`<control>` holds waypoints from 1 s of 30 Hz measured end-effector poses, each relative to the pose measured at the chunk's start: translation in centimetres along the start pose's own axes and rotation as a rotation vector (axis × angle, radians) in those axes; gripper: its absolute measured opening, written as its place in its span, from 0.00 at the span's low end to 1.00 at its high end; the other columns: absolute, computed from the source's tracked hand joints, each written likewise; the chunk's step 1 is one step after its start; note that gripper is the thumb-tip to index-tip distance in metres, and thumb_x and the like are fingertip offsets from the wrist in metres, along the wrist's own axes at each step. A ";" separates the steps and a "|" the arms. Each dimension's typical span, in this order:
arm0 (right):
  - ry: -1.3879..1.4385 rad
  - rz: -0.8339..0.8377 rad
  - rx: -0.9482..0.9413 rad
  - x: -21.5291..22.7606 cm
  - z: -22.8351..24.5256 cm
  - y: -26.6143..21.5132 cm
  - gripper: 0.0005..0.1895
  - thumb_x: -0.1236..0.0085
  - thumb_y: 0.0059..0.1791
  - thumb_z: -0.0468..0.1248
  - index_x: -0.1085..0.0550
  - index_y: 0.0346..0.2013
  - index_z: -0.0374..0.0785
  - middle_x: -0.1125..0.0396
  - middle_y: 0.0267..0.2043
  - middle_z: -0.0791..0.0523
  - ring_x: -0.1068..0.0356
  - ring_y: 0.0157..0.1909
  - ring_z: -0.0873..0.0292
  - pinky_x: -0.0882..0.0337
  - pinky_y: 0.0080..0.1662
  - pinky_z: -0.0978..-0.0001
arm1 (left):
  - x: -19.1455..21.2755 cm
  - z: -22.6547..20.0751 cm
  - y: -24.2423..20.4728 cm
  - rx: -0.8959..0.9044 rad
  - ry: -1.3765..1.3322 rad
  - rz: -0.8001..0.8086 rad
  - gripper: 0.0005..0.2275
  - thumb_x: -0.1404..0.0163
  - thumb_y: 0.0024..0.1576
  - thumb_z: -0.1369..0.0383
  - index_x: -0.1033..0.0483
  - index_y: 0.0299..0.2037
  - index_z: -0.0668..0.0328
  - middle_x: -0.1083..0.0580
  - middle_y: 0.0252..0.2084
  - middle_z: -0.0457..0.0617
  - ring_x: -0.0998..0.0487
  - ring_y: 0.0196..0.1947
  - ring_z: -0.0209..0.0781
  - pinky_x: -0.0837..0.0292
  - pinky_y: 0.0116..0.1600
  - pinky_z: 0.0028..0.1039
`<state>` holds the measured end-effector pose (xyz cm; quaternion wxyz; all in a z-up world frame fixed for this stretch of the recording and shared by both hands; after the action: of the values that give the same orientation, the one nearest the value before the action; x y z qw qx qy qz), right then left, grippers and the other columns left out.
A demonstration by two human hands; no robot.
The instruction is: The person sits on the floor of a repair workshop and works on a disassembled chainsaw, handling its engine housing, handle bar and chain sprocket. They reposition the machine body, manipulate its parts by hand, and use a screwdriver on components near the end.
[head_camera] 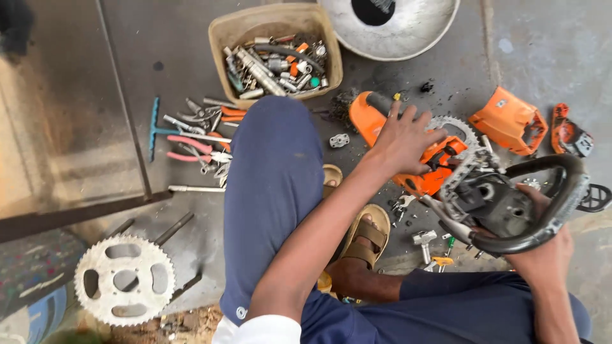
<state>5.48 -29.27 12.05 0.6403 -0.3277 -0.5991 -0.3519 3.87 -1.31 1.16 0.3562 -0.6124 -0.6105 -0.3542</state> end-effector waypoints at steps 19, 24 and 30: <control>0.153 -0.016 0.085 0.1 3.8 2.6 0.49 0.25 0.29 0.56 0.30 0.61 0.45 0.33 0.58 0.51 0.30 0.58 0.45 0.29 0.55 0.53 | -0.3 0.3 -1.5 -0.090 -0.322 -0.241 0.15 0.31 0.40 0.63 0.15 0.39 0.38 0.25 0.48 0.33 0.32 0.61 0.44 0.65 0.72 0.67; 0.189 -0.110 0.156 0.5 3.8 2.4 0.44 0.26 0.30 0.51 0.30 0.59 0.45 0.33 0.57 0.52 0.30 0.58 0.45 0.31 0.59 0.51 | 0.9 -0.5 -1.7 -0.048 -0.292 -0.222 0.12 0.33 0.40 0.67 0.14 0.35 0.39 0.24 0.49 0.35 0.34 0.63 0.50 0.71 0.70 0.71; 0.255 -0.037 0.049 0.8 3.0 2.4 0.47 0.24 0.25 0.50 0.29 0.59 0.52 0.35 0.55 0.50 0.32 0.54 0.43 0.31 0.53 0.49 | 0.3 -0.4 0.3 0.050 -0.134 -0.058 0.13 0.34 0.40 0.68 0.13 0.34 0.36 0.23 0.50 0.36 0.34 0.63 0.51 0.72 0.69 0.72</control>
<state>5.87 -25.48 13.07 0.7124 -0.2534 -0.5271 -0.3879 4.19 -1.50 1.57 0.3192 -0.6078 -0.6590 -0.3071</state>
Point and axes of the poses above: each hand's wrist, its own y-axis towards the middle knuckle, its own x-axis out of the back of the hand, z = x × y, the point moved 3 cm from there along y, towards the middle knuckle
